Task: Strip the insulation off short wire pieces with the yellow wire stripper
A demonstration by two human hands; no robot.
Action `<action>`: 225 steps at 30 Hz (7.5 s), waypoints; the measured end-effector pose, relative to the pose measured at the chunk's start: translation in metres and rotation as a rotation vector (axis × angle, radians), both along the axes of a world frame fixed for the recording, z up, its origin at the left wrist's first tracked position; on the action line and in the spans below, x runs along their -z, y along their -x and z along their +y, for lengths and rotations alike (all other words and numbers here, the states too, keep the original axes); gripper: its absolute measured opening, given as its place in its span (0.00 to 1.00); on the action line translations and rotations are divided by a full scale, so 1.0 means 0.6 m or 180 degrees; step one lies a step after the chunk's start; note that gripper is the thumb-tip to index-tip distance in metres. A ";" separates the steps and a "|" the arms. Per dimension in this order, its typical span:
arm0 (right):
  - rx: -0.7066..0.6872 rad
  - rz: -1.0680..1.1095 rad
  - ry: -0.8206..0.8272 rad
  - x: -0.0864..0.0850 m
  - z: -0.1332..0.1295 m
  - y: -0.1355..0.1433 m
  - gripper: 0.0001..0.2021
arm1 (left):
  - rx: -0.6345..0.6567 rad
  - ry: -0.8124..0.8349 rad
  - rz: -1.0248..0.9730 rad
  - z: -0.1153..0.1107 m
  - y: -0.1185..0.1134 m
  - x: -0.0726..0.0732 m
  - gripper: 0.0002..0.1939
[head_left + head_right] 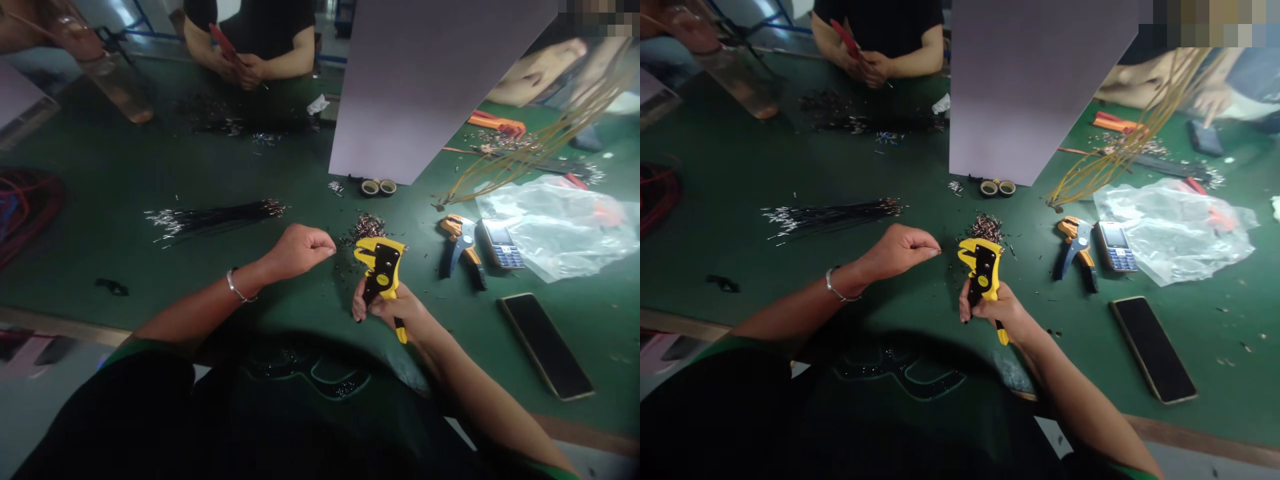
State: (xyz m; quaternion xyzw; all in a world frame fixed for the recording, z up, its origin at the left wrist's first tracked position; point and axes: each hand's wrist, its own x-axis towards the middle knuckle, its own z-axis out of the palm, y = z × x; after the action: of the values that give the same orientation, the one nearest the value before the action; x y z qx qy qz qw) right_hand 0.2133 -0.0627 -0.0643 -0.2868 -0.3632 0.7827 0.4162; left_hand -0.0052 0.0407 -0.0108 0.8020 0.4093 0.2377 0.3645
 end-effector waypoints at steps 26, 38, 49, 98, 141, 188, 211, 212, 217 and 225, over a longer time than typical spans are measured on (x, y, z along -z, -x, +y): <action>-0.0313 0.0039 0.0054 0.004 -0.014 0.011 0.09 | 0.0494 -0.0012 -0.0277 0.000 -0.003 0.010 0.06; -0.0182 -0.0023 0.0287 -0.006 -0.021 0.016 0.06 | 0.0545 0.0008 -0.0223 -0.001 -0.003 0.008 0.06; -0.0021 -0.0399 0.0352 -0.018 -0.024 0.023 0.06 | 0.0576 -0.0022 -0.0191 0.003 -0.002 0.018 0.07; 0.0161 -0.0441 0.0534 -0.004 -0.014 0.018 0.07 | 0.0239 -0.0341 -0.0071 -0.003 -0.008 0.036 0.08; 0.0561 -0.0126 0.0152 -0.021 0.003 -0.016 0.12 | -0.0643 -0.0092 -0.0273 0.021 0.006 0.055 0.07; 0.0799 -0.0166 -0.0011 -0.025 -0.013 0.013 0.13 | 0.0465 -0.1310 0.0093 -0.100 -0.034 0.025 0.11; 0.0910 0.0007 -0.0002 -0.033 -0.019 0.020 0.11 | 0.1020 -0.1663 0.0284 -0.112 -0.038 0.025 0.13; 0.0913 0.0000 -0.0008 -0.033 -0.019 0.020 0.11 | 0.1020 -0.1602 0.0240 -0.111 -0.038 0.026 0.13; 0.0890 -0.0067 -0.0056 -0.038 -0.019 0.018 0.10 | 0.0972 -0.1262 0.0024 -0.106 -0.039 0.030 0.13; 0.0951 -0.0125 -0.0171 -0.032 -0.019 0.015 0.10 | 0.0690 0.0159 -0.0279 -0.103 -0.041 0.018 0.10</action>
State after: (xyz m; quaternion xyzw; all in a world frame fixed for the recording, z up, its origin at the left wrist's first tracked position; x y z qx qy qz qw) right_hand 0.2045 -0.0741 -0.0453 -0.3417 -0.3453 0.6963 0.5284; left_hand 0.0193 -0.0213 -0.0216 0.8210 0.3096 0.2215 0.4254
